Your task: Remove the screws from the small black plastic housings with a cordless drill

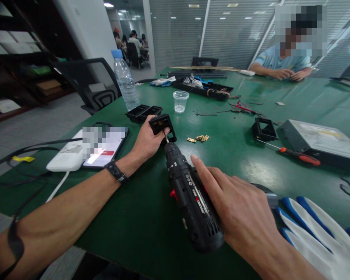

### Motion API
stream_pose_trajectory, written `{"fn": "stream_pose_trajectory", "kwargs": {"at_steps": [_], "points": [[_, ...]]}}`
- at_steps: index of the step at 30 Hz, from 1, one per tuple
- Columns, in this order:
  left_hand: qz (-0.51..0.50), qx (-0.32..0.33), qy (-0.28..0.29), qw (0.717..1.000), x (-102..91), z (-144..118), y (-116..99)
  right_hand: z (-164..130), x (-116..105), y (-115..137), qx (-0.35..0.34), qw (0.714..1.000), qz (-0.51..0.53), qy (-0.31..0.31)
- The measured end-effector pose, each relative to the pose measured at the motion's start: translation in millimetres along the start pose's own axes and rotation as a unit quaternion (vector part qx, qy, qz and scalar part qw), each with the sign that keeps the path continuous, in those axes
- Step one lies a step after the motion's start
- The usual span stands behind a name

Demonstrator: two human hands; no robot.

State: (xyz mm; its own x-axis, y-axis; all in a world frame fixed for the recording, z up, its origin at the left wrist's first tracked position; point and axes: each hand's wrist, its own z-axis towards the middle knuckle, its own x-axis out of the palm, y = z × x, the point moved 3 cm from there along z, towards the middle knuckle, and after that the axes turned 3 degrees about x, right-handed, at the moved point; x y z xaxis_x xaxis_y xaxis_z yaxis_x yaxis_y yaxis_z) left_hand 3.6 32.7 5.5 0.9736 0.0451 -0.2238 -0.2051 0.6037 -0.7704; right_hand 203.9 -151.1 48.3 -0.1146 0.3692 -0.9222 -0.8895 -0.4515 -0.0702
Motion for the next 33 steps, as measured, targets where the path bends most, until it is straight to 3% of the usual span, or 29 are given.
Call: {"fn": "stream_pose_trajectory", "kwargs": {"at_steps": [11, 33], "points": [[-0.001, -0.016, 0.013, 1.0, 0.9, 0.2, 1.5, -0.9, 6.3, -1.0, 0.008, 0.999, -0.014, 0.046], [-0.004, -0.031, -0.002, 1.0, 0.6, -0.4, 2.5, -0.3, 3.3, 1.1, -0.004, 0.999, -0.024, 0.025]]}}
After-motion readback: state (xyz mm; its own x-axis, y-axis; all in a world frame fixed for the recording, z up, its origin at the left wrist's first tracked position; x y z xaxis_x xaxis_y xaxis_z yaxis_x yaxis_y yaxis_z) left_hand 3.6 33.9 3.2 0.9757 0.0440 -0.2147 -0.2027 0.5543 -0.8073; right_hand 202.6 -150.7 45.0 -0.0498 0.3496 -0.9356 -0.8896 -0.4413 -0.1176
